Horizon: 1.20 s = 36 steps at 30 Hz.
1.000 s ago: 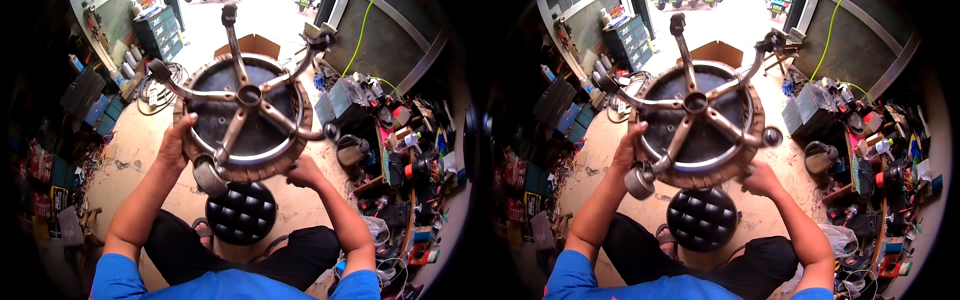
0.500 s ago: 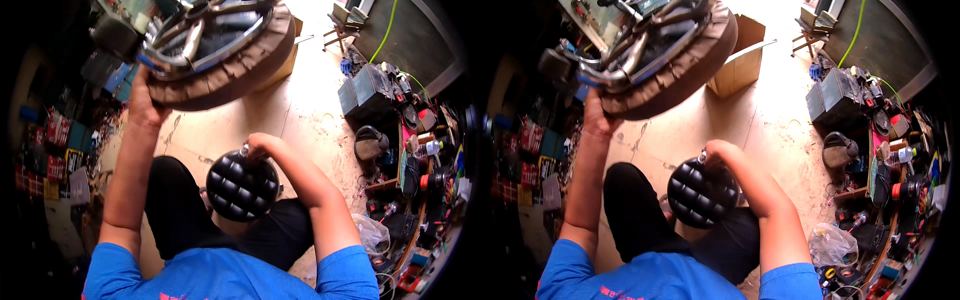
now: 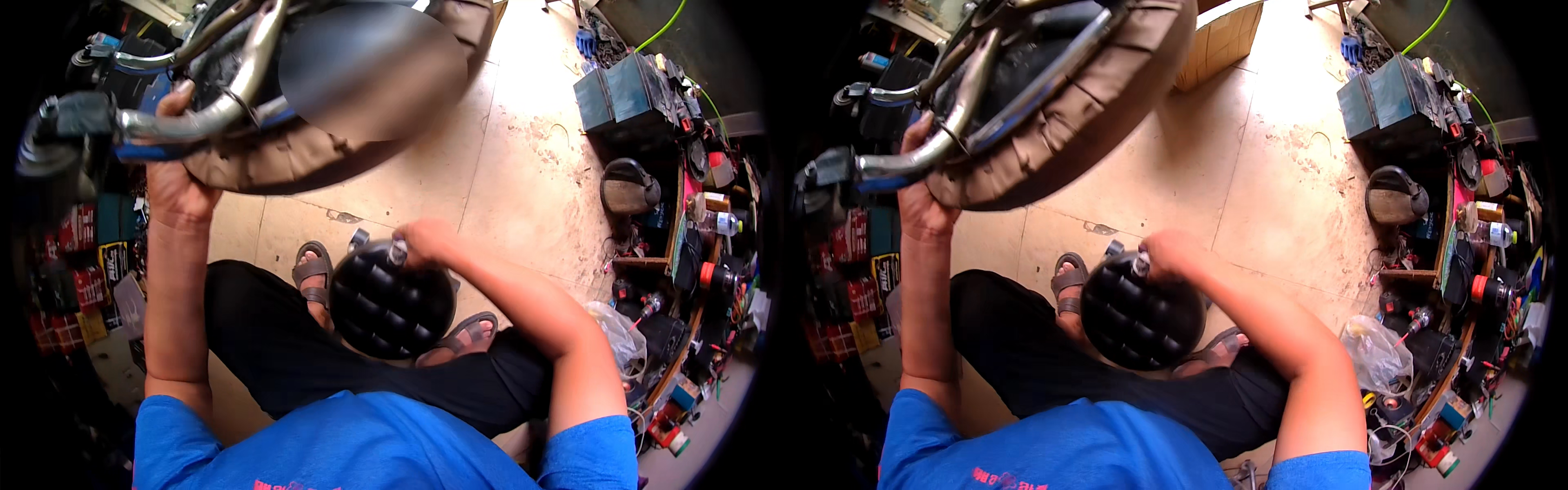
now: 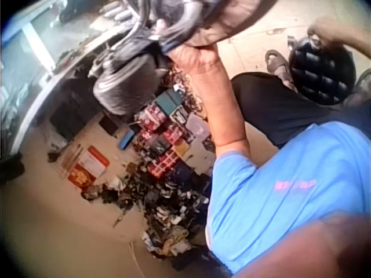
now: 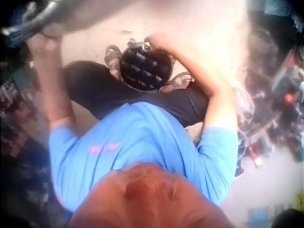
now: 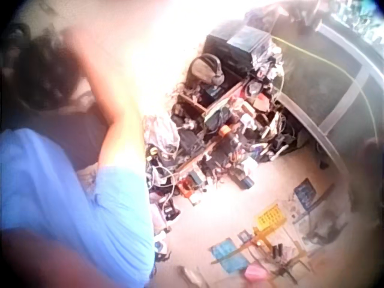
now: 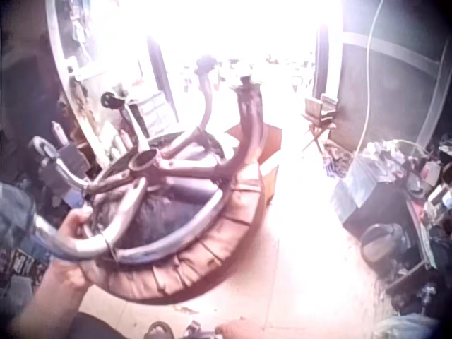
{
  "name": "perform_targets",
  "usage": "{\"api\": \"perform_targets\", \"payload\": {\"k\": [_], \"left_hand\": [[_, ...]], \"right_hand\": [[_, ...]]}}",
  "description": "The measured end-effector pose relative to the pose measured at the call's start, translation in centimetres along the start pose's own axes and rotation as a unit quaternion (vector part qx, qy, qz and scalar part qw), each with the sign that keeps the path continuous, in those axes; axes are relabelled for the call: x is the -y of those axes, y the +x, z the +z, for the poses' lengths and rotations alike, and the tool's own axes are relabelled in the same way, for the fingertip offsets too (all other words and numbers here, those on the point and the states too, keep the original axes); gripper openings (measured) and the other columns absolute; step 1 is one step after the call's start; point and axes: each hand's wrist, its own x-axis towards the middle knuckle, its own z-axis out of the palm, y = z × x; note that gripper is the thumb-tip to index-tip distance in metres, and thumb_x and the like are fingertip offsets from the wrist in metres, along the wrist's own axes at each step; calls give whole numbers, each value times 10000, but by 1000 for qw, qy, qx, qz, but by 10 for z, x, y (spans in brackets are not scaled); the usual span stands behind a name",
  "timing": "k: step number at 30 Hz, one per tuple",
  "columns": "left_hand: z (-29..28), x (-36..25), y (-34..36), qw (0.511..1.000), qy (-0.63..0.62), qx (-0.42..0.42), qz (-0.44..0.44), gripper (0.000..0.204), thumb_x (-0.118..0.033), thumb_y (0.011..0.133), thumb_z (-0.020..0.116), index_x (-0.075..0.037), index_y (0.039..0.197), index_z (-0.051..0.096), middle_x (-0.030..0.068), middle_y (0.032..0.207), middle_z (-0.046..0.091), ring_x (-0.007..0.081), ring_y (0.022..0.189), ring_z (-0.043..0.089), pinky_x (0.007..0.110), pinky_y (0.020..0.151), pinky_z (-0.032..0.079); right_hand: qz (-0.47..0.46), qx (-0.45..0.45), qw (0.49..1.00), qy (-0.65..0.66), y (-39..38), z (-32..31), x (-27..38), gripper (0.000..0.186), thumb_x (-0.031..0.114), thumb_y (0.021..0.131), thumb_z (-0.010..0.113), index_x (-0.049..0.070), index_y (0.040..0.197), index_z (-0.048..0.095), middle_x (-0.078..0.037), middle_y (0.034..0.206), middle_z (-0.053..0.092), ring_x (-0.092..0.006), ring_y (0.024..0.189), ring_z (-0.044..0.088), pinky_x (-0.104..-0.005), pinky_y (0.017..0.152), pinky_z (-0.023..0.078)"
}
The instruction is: The person removes the wheels from an office chair base, removes a cloth cover from the chair seat, and then places the seat back onto the base.
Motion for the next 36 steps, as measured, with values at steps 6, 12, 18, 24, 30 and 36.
{"api": "perform_targets", "payload": {"k": [6, 12, 18, 24, 30, 36], "left_hand": [[-10, -5, 39, 995, 10, -85, -41, 356, -173, 1016, 716, 11, 1319, 704, 180, 1269, 781, 290, 1113, 782, 427, 1036, 634], [14, -17, 63, 997, 11, -45, -55, 373, -191, 1023, 697, 12, 1335, 695, 179, 1277, 778, 292, 1107, 785, 451, 1026, 644], [13, -4, 81, 999, -26, 21, -42, 332, -197, 1005, 717, -25, 1288, 693, 152, 1237, 778, 293, 1078, 781, 452, 1023, 633], [22, 38, 89, 994, -62, 80, -44, 403, -226, 1039, 677, -42, 1396, 636, 149, 1343, 733, 289, 1181, 747, 460, 1043, 633], [23, 48, 50, 994, -67, 64, -55, 432, -262, 1011, 702, 10, 1338, 625, 153, 1160, 771, 258, 907, 798, 394, 758, 702], [-8, 45, 24, 996, -60, 6, -63, 418, -233, 959, 774, -31, 1296, 632, 100, 1090, 751, 239, 907, 781, 373, 752, 690]], "right_hand": [[30, 23, 998, 54, -20, 78, 48, 287, 300, 771, 787, 124, 997, 811, -184, 937, 795, -406, 931, 775, -501, 805, 622], [95, 46, 991, 77, -41, 144, 100, 244, 273, 775, 785, 110, 950, 830, -184, 943, 804, -393, 917, 788, -509, 788, 633], [99, 54, 992, 64, -28, 155, 109, 338, 272, 728, 834, 140, 1039, 849, -172, 994, 818, -382, 946, 795, -501, 799, 640], [101, 133, 983, 72, -25, 154, 80, 649, 425, 670, 922, 208, 1266, 787, -114, 1172, 814, -356, 1112, 765, -492, 916, 615], [242, -80, 957, 136, -62, 37, 96, 522, 355, 722, 852, 145, 1194, 770, -133, 1041, 814, -293, 885, 800, -429, 778, 635], [145, -397, 682, 597, -149, -69, 131, 334, 177, 898, 847, 15, 1144, 692, -94, 891, 748, -220, 734, 753, -359, 685, 626]]}}
